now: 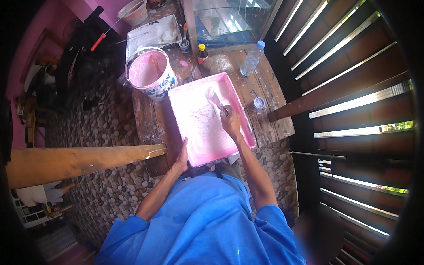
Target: The person mixes pink and white paint in a tray using a scraper and then pours water from a bottle into the mixture.
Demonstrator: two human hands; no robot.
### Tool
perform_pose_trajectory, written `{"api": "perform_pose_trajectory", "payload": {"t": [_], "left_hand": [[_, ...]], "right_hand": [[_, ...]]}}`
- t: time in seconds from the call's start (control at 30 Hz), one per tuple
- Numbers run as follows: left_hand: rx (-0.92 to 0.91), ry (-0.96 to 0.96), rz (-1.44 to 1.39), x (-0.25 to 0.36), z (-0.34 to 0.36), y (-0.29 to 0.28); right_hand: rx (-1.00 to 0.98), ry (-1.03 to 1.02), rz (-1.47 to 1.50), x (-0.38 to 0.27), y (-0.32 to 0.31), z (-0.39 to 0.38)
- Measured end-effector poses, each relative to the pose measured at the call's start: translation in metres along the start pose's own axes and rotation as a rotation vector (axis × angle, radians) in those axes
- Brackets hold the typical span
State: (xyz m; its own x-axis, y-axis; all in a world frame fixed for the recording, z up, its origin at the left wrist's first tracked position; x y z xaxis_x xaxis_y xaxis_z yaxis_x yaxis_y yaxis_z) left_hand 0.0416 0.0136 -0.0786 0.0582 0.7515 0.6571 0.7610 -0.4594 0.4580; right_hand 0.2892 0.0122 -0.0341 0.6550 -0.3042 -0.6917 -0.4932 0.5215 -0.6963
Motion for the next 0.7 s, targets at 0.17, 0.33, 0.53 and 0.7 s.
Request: {"api": "perform_pose_trajectory", "payload": {"t": [0.17, 0.33, 0.53, 0.7], "left_hand": [[0.081, -0.057, 0.053, 0.001, -0.008, 0.0], [0.073, -0.087, 0.019, 0.002, -0.008, 0.0], [0.117, -0.07, 0.016, 0.009, -0.012, 0.005], [0.119, -0.031, 0.034, 0.007, -0.007, 0.001]], "right_hand": [[0.048, 0.304, 0.025, 0.019, -0.008, -0.002], [-0.113, 0.205, 0.228, 0.02, 0.036, -0.013], [0.077, 0.288, 0.08, 0.007, 0.031, -0.013], [-0.135, 0.195, 0.255, -0.012, 0.06, -0.015]]}}
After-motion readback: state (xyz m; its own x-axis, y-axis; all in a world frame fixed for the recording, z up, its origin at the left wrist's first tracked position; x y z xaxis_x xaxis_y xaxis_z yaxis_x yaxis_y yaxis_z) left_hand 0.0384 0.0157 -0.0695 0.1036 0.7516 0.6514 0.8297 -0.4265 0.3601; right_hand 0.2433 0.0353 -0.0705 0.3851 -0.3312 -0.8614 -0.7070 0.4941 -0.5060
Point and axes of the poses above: each hand's wrist, its own z-axis towards the middle knuckle, its own y-axis out of the palm, x = y × z, the point moved 8 cm from there along z, towards the middle knuckle, and after that the axes turned 5 degrees about -x, right-handed, at the moved point
